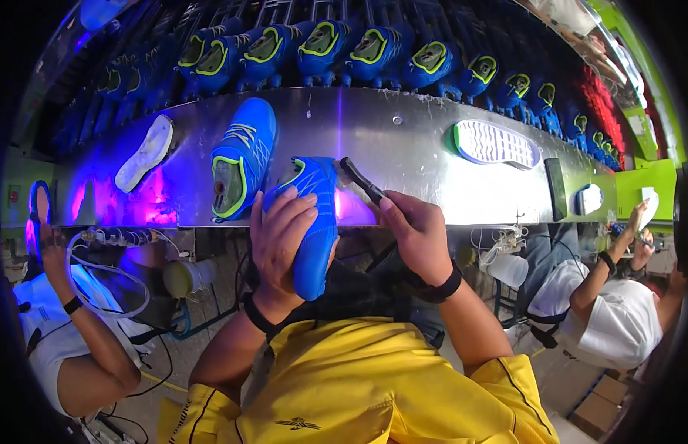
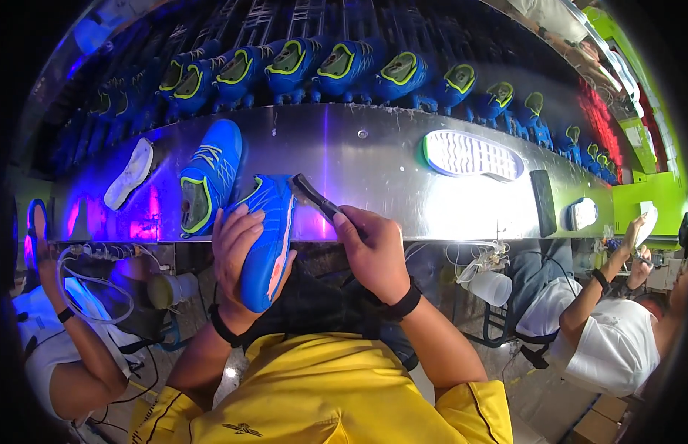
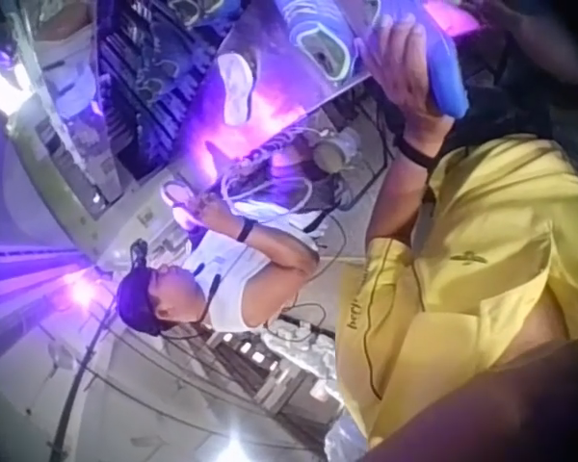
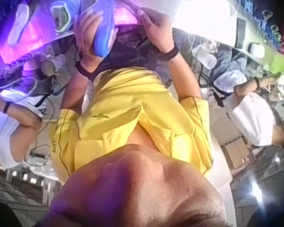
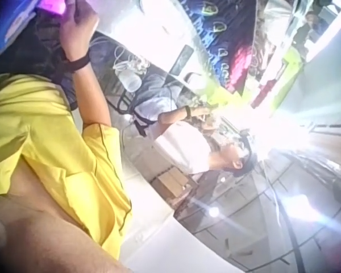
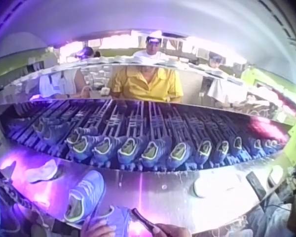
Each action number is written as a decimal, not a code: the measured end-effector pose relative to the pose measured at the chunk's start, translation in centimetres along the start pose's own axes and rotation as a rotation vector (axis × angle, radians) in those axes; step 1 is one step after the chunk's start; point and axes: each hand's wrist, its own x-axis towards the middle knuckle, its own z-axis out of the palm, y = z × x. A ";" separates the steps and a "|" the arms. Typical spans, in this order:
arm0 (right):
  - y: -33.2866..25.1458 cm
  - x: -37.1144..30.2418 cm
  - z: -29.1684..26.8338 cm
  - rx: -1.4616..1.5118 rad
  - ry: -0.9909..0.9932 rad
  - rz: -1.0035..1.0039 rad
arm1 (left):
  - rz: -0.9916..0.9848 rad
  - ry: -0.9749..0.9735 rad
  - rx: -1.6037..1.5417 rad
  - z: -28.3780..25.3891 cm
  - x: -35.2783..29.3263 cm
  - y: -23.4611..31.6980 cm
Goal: Applying glue or coating to shoe uppers and soles using a brush on an industrial assembly line.
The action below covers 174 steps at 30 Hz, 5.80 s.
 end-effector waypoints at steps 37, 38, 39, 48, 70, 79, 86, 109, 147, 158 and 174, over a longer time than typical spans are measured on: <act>-1.8 -6.9 -2.7 0.279 -0.169 -0.111 | -0.046 -0.040 0.073 0.3 2.3 2.0; -1.9 -6.9 -2.9 0.278 -0.166 -0.114 | -0.041 -0.026 0.100 0.5 2.7 2.0; -1.9 -7.0 -3.1 0.258 -0.151 -0.173 | -0.037 -0.009 0.125 0.9 3.0 2.1; -3.6 -6.1 -5.6 0.015 0.115 -0.378 | -0.142 -0.098 0.100 1.0 8.5 4.2; -0.7 3.7 -2.7 0.149 0.041 -0.533 | -0.364 -0.477 0.000 -1.2 14.9 -1.1; 1.1 0.5 -1.8 0.137 0.061 -0.226 | -0.338 -0.481 -0.132 -1.5 13.4 -3.6; -2.9 -1.7 -5.8 0.223 0.042 -0.133 | -0.607 -0.340 -0.815 -1.8 9.7 -2.8; -5.4 -4.0 -11.0 -0.078 -0.049 -0.379 | -0.824 -0.434 -1.133 -3.6 10.5 4.6; -5.0 1.9 -17.8 -0.146 -0.052 -0.749 | -1.688 -0.560 -1.861 0.1 8.2 5.5; 0.4 -1.0 -18.8 0.085 0.093 -0.381 | -1.539 -0.608 -1.901 3.1 9.5 7.1; 5.9 3.0 -21.1 -0.776 0.470 -0.172 | -1.134 -0.488 -1.769 11.1 12.3 6.4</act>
